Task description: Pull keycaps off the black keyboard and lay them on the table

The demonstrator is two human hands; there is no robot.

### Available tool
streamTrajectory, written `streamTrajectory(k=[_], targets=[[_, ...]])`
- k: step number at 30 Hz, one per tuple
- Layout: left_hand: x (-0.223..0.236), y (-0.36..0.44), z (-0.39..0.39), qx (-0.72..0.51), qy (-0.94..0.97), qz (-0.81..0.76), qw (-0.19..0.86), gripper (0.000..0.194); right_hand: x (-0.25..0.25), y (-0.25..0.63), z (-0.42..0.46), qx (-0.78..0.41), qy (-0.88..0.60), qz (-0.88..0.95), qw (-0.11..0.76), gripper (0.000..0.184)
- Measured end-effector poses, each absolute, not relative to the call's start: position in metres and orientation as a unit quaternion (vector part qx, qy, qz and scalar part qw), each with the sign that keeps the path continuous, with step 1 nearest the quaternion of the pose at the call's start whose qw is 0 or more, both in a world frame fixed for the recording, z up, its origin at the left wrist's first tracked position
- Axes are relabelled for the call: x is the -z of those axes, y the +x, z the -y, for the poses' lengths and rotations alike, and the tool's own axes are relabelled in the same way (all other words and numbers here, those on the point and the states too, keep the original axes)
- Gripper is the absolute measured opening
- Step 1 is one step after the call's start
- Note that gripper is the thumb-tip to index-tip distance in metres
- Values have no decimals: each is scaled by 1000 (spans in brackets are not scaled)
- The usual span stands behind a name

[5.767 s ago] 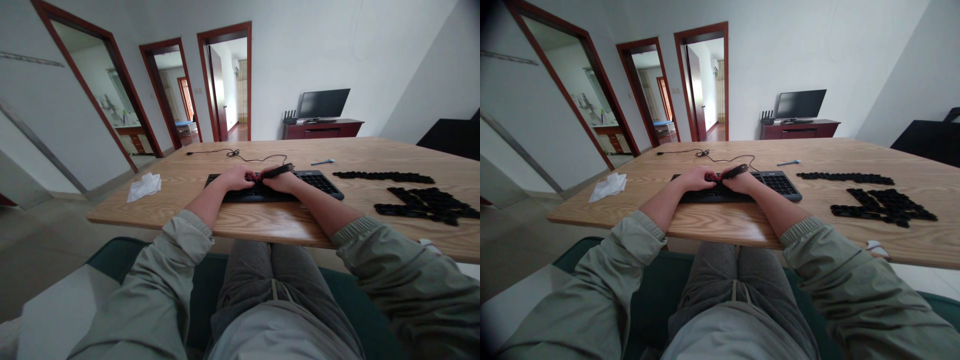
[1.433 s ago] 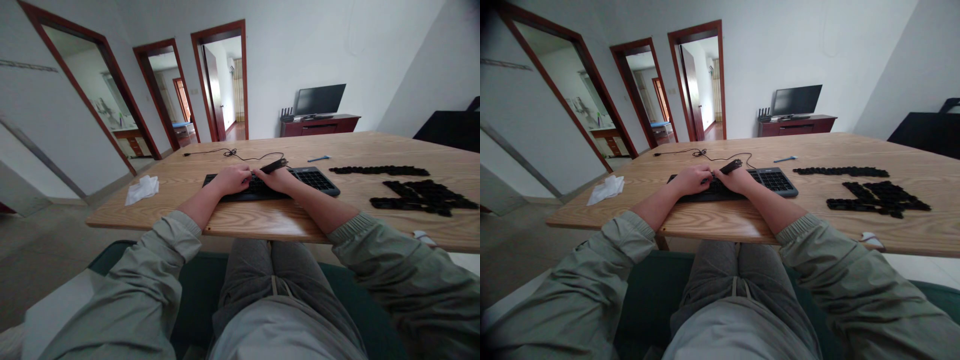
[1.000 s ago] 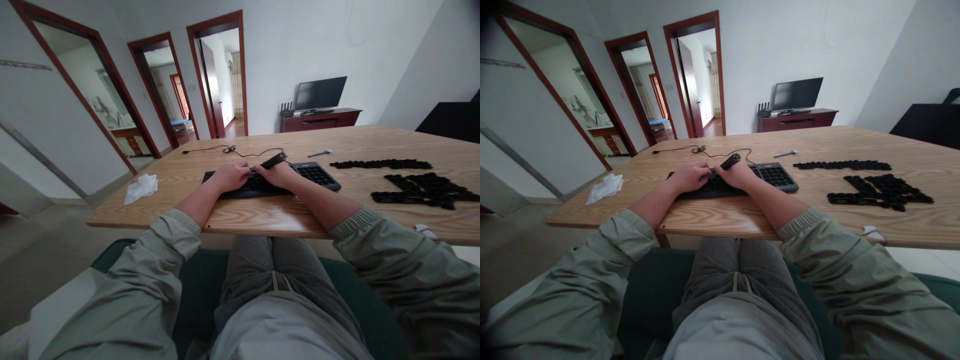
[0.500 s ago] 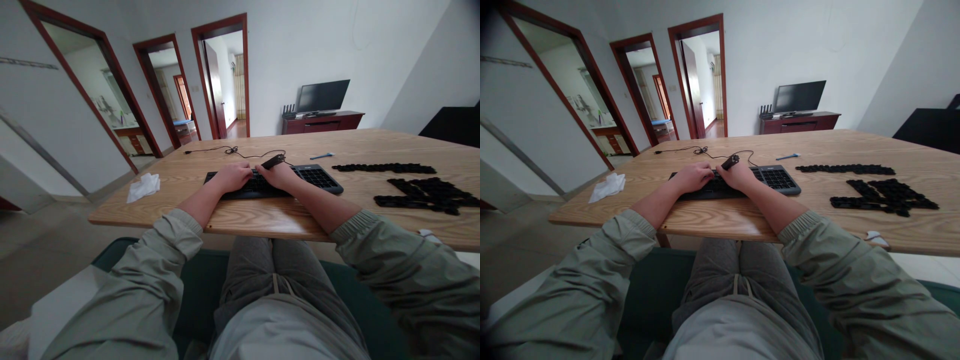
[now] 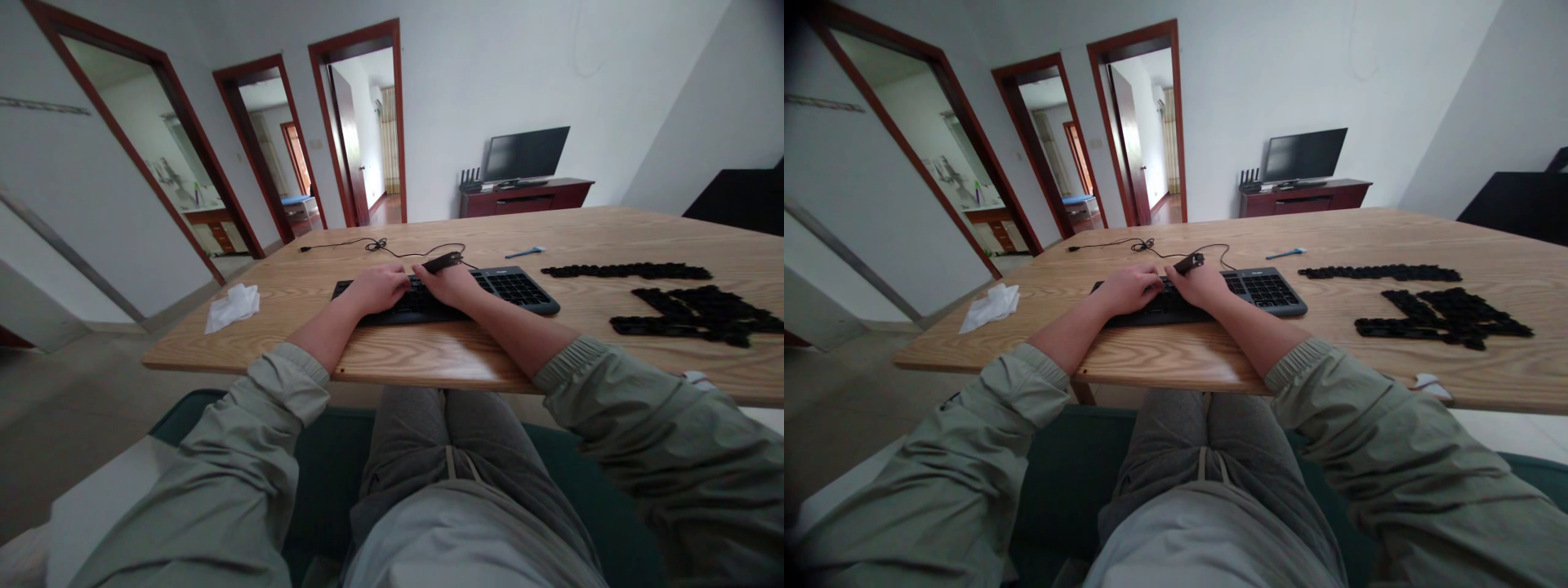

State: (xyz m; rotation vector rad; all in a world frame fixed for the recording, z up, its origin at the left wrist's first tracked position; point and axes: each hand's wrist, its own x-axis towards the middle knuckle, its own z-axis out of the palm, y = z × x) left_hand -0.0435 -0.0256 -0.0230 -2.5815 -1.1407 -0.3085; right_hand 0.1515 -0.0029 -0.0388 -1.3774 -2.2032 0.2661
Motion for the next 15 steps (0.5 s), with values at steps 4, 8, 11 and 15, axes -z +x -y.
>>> streamTrajectory(k=[4,8,11,15], targets=[[23,-43,26,116,-898,400,144,25,39,152,4,-95,-514,809,270,51],[23,-43,27,118,-900,398,130,22,38,151,5,-66,-517,812,263,52],[22,-43,28,114,-902,398,124,23,39,151,5,-66,-522,810,258,52],[21,-42,28,109,-908,386,123,27,42,156,6,-85,-520,810,259,50]])
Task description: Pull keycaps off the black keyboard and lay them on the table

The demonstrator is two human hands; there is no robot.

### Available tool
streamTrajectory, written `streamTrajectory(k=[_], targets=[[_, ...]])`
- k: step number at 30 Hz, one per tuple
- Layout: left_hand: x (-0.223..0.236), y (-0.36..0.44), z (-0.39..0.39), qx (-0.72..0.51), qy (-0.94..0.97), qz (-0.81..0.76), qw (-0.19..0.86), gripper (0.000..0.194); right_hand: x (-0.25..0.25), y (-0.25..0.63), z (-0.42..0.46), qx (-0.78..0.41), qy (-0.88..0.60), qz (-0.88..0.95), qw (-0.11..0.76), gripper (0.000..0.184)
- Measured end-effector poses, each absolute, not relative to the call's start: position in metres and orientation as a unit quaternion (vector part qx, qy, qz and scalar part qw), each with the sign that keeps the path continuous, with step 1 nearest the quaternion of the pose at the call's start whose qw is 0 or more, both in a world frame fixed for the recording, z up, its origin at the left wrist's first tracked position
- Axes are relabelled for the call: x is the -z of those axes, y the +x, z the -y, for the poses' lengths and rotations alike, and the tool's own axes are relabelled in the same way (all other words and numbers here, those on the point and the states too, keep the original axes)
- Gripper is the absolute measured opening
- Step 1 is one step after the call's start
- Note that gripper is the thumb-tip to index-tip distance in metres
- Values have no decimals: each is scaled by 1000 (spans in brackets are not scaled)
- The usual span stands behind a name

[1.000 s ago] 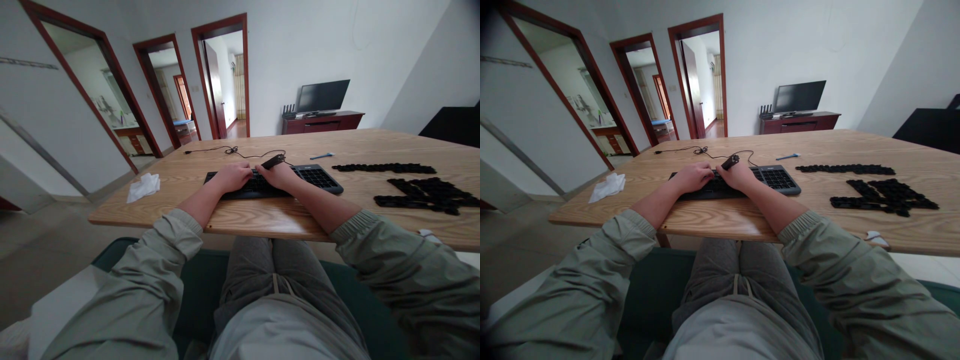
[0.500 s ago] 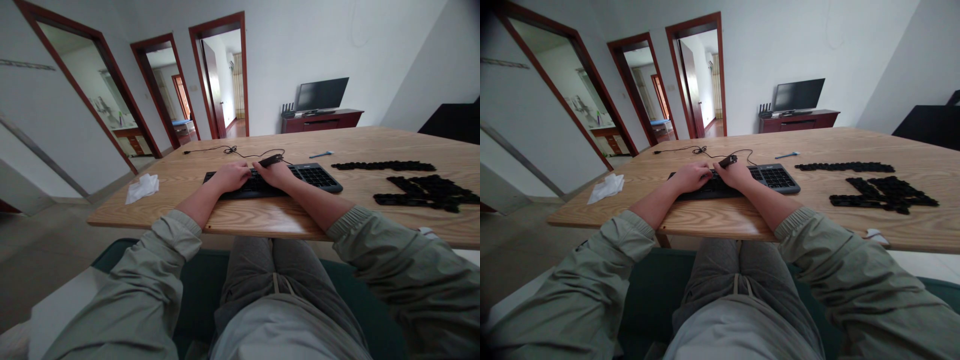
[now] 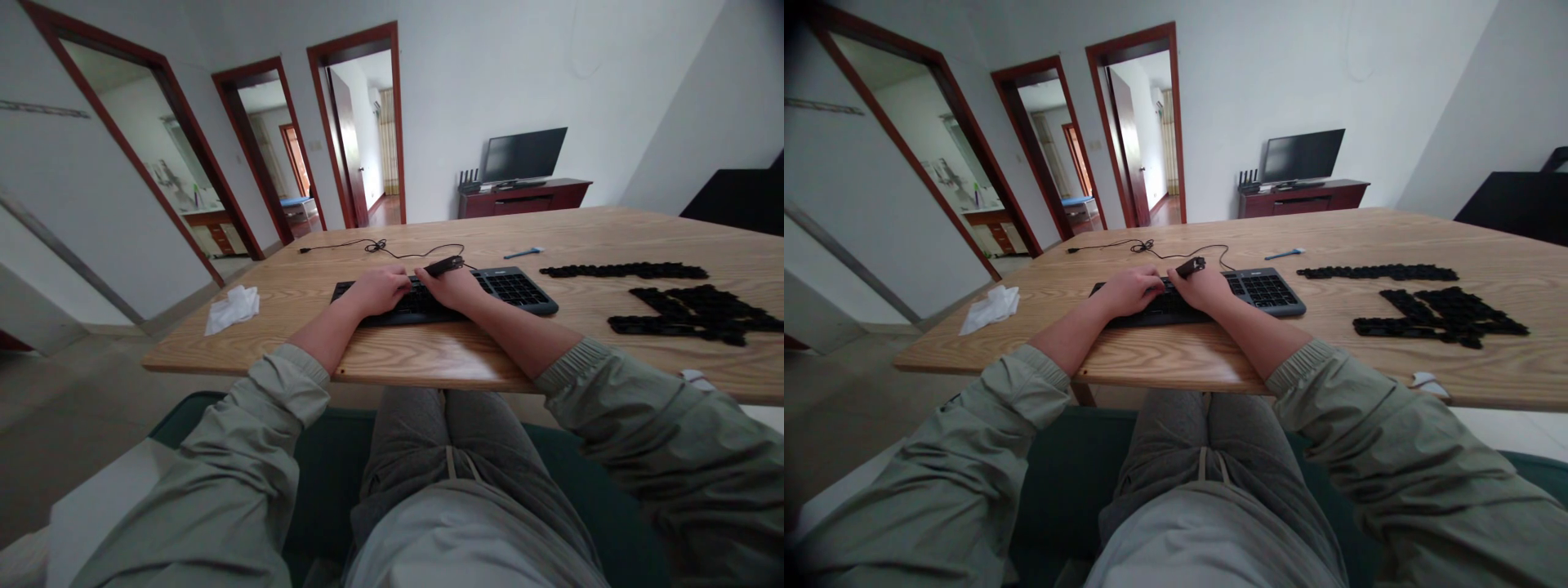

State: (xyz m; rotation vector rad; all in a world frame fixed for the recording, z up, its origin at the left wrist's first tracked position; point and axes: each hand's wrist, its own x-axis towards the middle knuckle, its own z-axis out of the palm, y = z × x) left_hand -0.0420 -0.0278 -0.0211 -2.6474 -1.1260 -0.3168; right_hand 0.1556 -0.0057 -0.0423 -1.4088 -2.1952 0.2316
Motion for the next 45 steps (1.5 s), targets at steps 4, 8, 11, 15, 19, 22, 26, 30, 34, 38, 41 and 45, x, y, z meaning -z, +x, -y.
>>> streamTrajectory(k=[4,8,11,15,19,22,26,30,34,38,41,45], targets=[[20,-41,26,106,-915,366,133,28,45,159,8,-93,-514,809,271,45],[19,-39,26,98,-914,362,153,29,40,156,9,-109,-529,797,273,46],[20,-39,26,93,-913,362,165,28,36,152,8,-107,-546,788,265,48],[24,-38,24,95,-913,358,172,30,38,156,10,-90,-533,803,251,48],[26,-37,23,95,-910,360,181,30,40,163,15,-82,-494,832,237,44],[26,-36,23,89,-907,362,197,31,41,165,17,-77,-479,841,240,42],[27,-35,24,79,-912,337,220,29,43,167,18,-70,-461,850,244,40],[26,-35,25,85,-917,319,224,27,46,170,19,-64,-442,859,251,39],[24,-34,27,69,-911,345,215,28,46,175,15,-65,-456,856,236,40],[21,-32,30,65,-913,351,195,31,47,183,7,-85,-420,873,234,40],[18,-36,32,71,-916,353,176,29,45,187,-2,-94,-380,890,233,41],[14,-44,32,165,-893,400,122,24,43,190,-20,-92,-368,894,239,39]])
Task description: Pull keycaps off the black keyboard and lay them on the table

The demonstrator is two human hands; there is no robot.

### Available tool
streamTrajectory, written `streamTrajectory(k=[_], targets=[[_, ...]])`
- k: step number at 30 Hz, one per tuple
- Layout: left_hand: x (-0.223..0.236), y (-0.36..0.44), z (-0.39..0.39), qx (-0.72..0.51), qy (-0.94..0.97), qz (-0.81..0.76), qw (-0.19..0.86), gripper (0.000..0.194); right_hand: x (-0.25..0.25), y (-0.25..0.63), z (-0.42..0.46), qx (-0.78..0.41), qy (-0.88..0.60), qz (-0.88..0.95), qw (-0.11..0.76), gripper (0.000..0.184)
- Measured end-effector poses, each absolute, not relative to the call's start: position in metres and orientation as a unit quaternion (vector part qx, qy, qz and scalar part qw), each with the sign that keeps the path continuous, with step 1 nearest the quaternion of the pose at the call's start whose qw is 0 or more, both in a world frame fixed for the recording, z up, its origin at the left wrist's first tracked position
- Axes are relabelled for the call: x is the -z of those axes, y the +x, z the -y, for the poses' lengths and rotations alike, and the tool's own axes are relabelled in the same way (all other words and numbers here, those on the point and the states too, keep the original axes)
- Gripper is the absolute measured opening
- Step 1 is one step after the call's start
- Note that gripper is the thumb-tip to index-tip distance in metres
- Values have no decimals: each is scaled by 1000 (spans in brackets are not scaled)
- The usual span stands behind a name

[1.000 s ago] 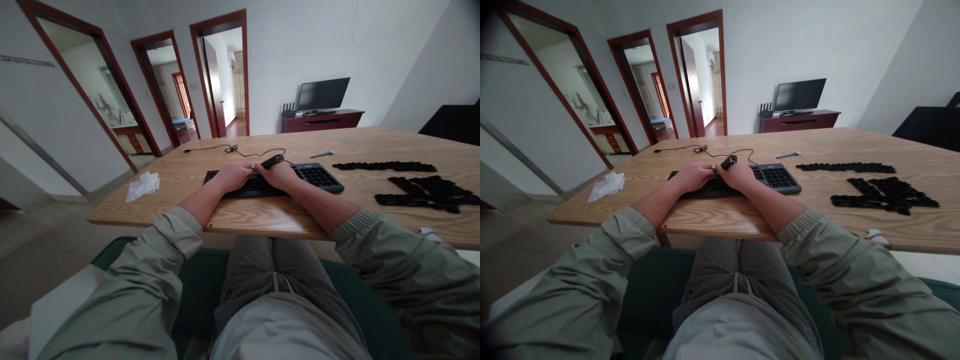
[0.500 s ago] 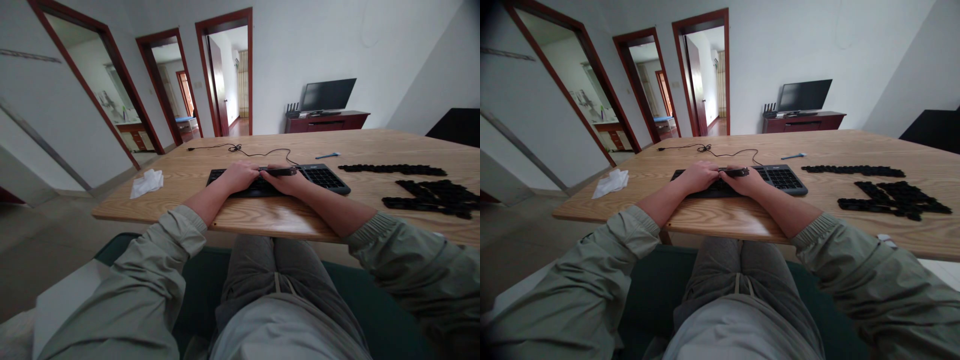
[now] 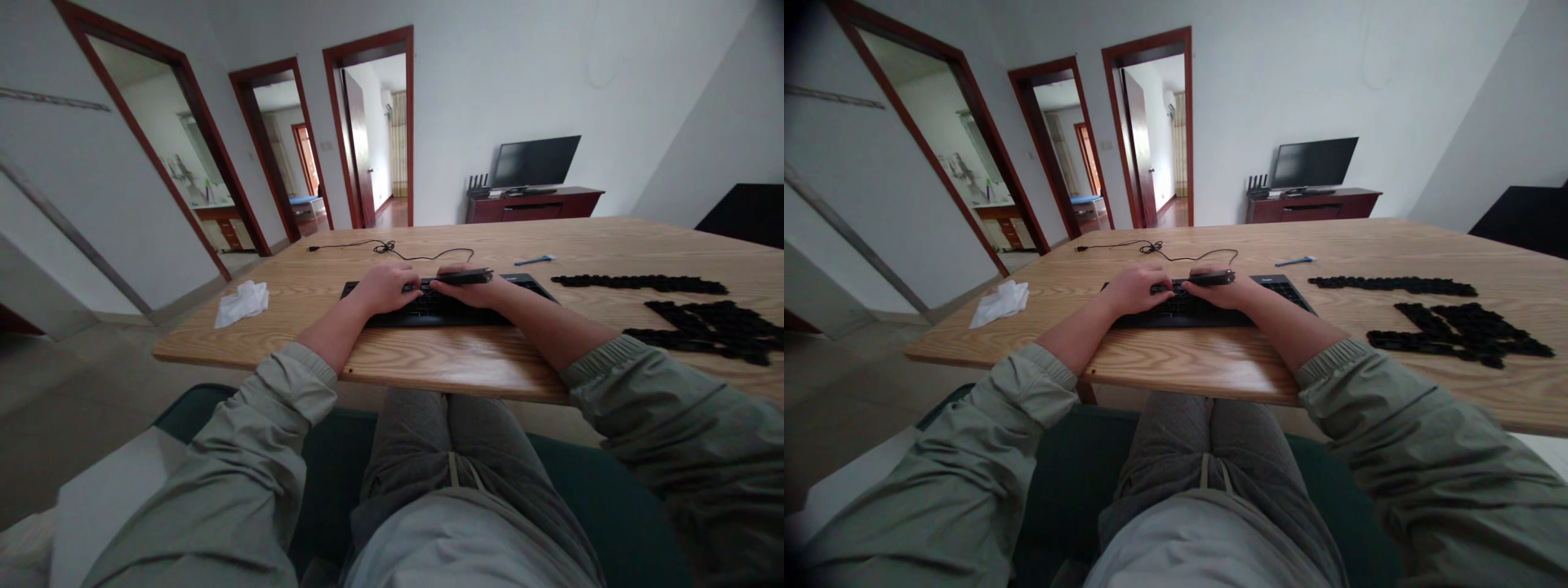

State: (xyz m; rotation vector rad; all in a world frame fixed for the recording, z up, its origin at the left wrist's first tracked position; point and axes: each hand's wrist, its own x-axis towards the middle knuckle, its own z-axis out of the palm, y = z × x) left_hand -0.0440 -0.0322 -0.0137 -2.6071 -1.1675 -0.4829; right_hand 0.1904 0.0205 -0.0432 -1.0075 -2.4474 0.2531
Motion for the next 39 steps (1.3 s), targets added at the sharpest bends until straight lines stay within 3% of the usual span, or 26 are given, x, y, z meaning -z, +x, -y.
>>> streamTrajectory(k=[3,7,12,18,22,27,39], targets=[[9,-44,27,235,-870,429,68,32,42,190,-33,-115,-343,904,228,37],[5,-34,13,177,-891,416,-36,52,38,188,-40,-150,-313,907,240,36],[8,-18,-5,162,-880,429,-121,45,35,188,-37,-167,-268,919,238,32],[10,-13,-10,145,-892,417,-96,27,40,189,-28,-235,-333,858,313,36],[8,-18,-8,129,-892,418,-116,28,40,186,-22,-248,-376,819,357,38],[8,-21,-7,81,-886,424,-169,28,45,183,-11,-226,-416,816,331,29],[13,-24,-4,103,-905,401,-100,28,28,188,-41,-307,-365,834,276,26]])
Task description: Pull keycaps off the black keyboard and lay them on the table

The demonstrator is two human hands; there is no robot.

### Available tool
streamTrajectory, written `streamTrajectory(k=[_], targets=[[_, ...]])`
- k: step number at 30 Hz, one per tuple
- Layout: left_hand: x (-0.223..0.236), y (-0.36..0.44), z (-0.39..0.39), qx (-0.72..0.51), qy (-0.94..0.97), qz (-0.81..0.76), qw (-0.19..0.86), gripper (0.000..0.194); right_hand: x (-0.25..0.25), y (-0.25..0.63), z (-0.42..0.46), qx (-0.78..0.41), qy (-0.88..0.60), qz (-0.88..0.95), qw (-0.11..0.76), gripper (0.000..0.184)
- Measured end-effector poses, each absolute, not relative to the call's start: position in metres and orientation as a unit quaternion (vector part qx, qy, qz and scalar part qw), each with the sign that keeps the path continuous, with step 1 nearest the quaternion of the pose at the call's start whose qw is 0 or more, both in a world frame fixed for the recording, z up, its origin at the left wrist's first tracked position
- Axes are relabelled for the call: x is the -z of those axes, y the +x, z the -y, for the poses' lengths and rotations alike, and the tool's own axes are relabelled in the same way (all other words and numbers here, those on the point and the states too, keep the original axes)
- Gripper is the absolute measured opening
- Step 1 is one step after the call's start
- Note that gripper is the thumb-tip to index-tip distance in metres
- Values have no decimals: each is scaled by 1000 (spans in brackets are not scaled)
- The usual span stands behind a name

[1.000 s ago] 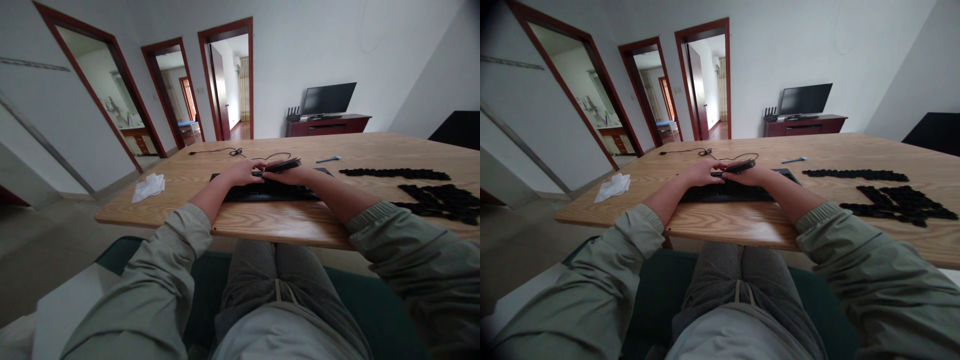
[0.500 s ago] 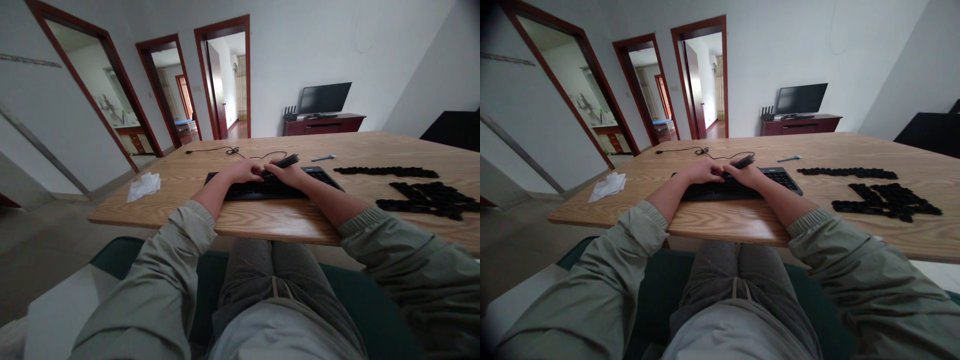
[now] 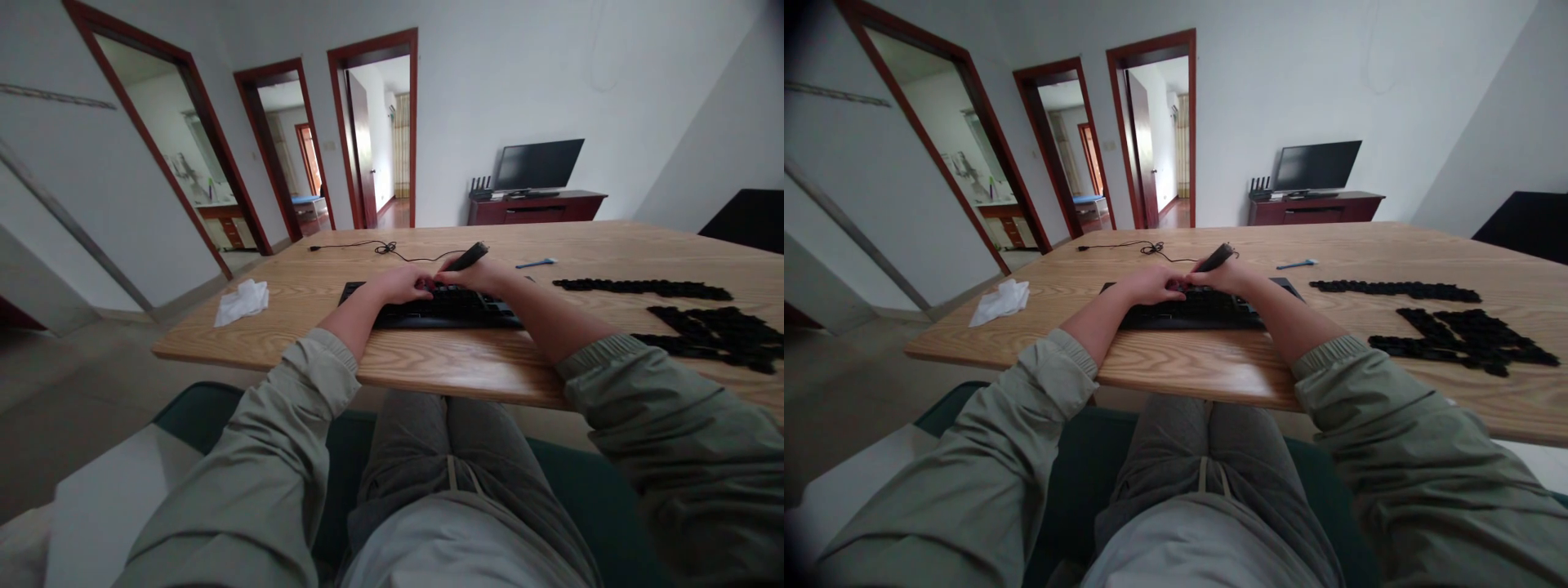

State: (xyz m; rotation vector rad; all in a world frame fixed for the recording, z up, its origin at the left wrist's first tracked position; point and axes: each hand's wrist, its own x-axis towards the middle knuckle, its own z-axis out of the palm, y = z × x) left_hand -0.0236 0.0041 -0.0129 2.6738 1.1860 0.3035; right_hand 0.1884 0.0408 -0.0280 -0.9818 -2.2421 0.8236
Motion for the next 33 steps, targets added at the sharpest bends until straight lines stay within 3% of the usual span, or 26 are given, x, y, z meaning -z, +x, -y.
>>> streamTrajectory(k=[6,16,21,30,33], targets=[[17,-27,-6,-121,901,-400,118,35,27,175,-37,-325,-371,796,352,26],[24,-25,-14,-204,860,-435,170,35,28,159,-26,-287,-359,811,363,33],[22,-17,-11,-253,844,-451,142,44,32,158,-28,-230,-388,820,353,33],[23,-21,-10,-241,828,-500,83,35,42,166,-11,-175,-423,800,387,32],[27,-23,-11,-245,810,-532,44,32,46,175,-1,-143,-423,822,354,30]])
